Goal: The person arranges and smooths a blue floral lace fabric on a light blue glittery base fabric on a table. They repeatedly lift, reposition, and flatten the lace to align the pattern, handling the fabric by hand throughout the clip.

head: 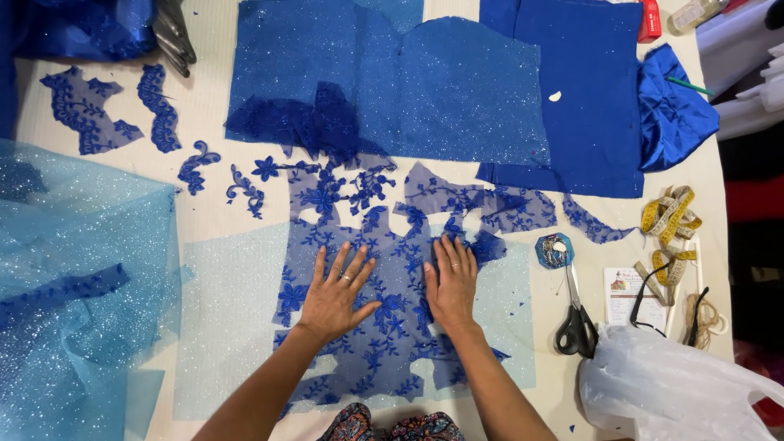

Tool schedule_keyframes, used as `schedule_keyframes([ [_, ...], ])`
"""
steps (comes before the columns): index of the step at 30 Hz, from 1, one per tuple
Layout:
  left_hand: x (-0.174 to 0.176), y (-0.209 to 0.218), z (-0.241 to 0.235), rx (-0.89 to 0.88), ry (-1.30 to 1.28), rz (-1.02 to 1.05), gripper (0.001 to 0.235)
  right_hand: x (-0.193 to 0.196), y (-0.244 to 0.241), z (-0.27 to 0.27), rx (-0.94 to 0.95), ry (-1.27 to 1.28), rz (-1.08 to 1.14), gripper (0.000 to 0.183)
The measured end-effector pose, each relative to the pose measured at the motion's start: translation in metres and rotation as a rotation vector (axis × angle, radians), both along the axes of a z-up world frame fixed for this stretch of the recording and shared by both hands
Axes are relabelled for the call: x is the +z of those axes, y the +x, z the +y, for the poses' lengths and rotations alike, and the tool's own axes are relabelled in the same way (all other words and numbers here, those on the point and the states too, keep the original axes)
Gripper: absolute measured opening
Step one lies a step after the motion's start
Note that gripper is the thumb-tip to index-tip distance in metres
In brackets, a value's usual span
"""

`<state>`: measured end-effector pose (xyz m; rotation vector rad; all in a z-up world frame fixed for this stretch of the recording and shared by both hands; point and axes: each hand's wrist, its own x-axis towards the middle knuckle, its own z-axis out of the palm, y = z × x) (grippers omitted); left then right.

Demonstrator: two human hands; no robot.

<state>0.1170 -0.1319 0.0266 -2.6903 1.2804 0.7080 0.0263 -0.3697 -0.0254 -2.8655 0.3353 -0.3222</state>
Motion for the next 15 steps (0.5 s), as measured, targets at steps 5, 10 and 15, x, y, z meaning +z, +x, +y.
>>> schedule_keyframes([
  [5,0.001,0.000,0.000,0.009,-0.011,-0.012,0.082,0.003,0.005,-0.007,0.001,-0.035,-0.081,0.036],
  [10,0.001,0.000,0.000,0.007,-0.012,-0.009,0.083,-0.002,0.013,0.001,0.023,-0.043,-0.025,0.034],
  [15,0.004,0.001,0.000,0.027,-0.010,-0.002,0.083,0.007,0.022,0.004,0.043,-0.097,-0.017,0.037],
])
